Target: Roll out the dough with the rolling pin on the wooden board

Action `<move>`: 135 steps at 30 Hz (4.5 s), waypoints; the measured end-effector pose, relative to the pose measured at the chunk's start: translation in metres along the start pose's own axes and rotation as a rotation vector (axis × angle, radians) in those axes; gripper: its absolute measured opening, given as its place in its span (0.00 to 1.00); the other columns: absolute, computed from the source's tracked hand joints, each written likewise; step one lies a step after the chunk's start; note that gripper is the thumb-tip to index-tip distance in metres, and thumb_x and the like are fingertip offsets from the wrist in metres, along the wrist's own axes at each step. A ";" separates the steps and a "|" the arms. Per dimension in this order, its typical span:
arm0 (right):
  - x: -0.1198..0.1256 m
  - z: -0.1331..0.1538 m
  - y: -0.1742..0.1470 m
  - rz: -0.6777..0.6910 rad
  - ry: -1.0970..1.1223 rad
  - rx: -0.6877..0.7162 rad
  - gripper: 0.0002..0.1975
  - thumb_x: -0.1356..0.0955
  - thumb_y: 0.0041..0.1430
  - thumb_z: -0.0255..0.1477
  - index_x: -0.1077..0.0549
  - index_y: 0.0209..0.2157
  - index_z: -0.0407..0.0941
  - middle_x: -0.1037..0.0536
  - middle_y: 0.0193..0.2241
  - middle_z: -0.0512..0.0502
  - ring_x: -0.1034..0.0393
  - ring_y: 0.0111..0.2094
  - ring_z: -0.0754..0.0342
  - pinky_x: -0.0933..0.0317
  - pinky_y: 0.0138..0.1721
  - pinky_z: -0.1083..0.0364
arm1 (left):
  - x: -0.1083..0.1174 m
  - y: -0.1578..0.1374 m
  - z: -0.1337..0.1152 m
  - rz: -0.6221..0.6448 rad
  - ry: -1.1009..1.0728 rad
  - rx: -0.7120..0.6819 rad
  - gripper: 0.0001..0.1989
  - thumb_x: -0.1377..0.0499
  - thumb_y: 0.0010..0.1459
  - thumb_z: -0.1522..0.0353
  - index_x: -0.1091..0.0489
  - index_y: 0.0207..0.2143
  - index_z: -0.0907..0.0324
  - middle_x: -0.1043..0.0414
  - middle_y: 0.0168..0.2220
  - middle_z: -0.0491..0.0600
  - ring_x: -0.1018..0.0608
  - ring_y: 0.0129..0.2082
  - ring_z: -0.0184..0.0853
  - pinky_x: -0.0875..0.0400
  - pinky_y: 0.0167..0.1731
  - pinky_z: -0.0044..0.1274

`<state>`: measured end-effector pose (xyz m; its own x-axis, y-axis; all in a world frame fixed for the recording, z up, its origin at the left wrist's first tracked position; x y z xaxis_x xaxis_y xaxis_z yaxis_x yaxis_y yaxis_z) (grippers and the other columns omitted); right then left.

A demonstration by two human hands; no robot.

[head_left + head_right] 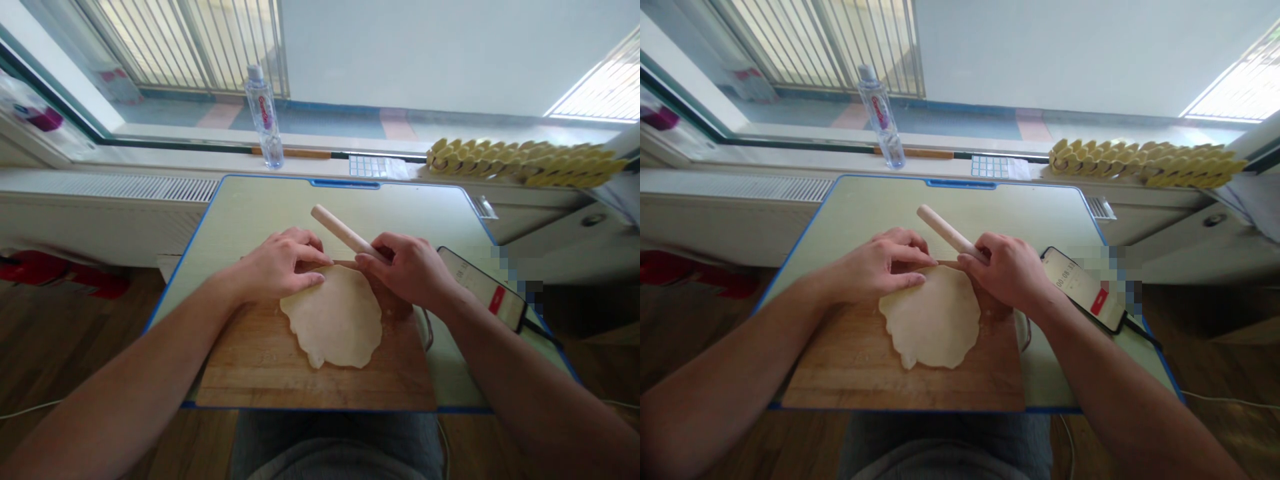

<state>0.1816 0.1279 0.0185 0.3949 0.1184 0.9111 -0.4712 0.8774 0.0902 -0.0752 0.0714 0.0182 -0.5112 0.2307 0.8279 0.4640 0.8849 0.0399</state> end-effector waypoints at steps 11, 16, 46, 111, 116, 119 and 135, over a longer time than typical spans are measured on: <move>-0.002 -0.001 0.001 -0.010 0.000 0.007 0.16 0.30 0.62 0.46 0.20 0.34 0.48 0.21 0.26 0.49 0.33 0.26 0.53 0.49 0.28 0.54 | -0.002 0.001 -0.003 -0.008 -0.141 -0.014 0.13 0.34 0.59 0.65 0.20 0.47 0.54 0.22 0.49 0.51 0.25 0.53 0.43 0.32 0.56 0.35; -0.002 -0.001 0.000 -0.002 0.005 0.000 0.16 0.30 0.62 0.47 0.20 0.34 0.48 0.21 0.27 0.49 0.33 0.26 0.54 0.49 0.28 0.54 | -0.005 0.000 -0.006 -0.023 -0.239 0.038 0.13 0.33 0.57 0.66 0.22 0.45 0.56 0.22 0.44 0.49 0.23 0.45 0.39 0.28 0.47 0.30; -0.002 -0.001 0.001 -0.003 -0.007 0.008 0.16 0.30 0.63 0.46 0.21 0.33 0.48 0.21 0.27 0.49 0.33 0.27 0.53 0.49 0.29 0.54 | 0.002 -0.002 -0.017 0.122 -0.295 0.192 0.13 0.34 0.57 0.59 0.22 0.40 0.56 0.23 0.31 0.43 0.25 0.31 0.33 0.35 0.30 0.24; 0.010 0.014 -0.013 0.349 0.117 0.424 0.09 0.26 0.61 0.36 0.19 0.39 0.47 0.20 0.33 0.50 0.31 0.32 0.56 0.44 0.36 0.56 | -0.002 -0.003 -0.016 -0.247 -0.130 0.044 0.11 0.37 0.63 0.60 0.20 0.40 0.57 0.19 0.40 0.48 0.21 0.42 0.37 0.29 0.43 0.27; 0.010 0.011 -0.011 0.371 0.167 0.437 0.10 0.24 0.57 0.36 0.19 0.39 0.46 0.22 0.32 0.52 0.33 0.32 0.57 0.44 0.36 0.57 | -0.005 -0.006 -0.026 -0.247 -0.028 0.083 0.13 0.39 0.65 0.59 0.20 0.44 0.57 0.19 0.44 0.50 0.20 0.45 0.39 0.28 0.46 0.28; 0.008 0.010 -0.011 0.357 0.223 0.447 0.10 0.24 0.55 0.35 0.19 0.38 0.45 0.21 0.33 0.51 0.32 0.33 0.57 0.43 0.36 0.58 | -0.011 -0.023 -0.041 -0.254 0.013 0.201 0.16 0.42 0.68 0.57 0.20 0.47 0.55 0.19 0.47 0.50 0.20 0.47 0.40 0.27 0.48 0.30; 0.006 0.019 -0.019 0.349 0.259 0.411 0.12 0.23 0.53 0.37 0.19 0.37 0.46 0.20 0.31 0.52 0.30 0.30 0.56 0.43 0.32 0.57 | -0.052 -0.060 -0.053 -0.642 0.223 0.361 0.08 0.43 0.65 0.70 0.25 0.43 0.56 0.21 0.47 0.51 0.25 0.52 0.43 0.34 0.61 0.37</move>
<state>0.1783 0.1033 0.0302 0.3170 0.5226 0.7915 -0.8539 0.5204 -0.0016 -0.0381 -0.0149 0.0028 -0.4246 -0.4257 0.7990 -0.1587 0.9039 0.3972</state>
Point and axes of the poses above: each hand's wrist, its own y-axis towards the middle knuckle, its own x-axis out of the back of the hand, z = x × y, the point moved 1 cm from there along y, towards the middle knuckle
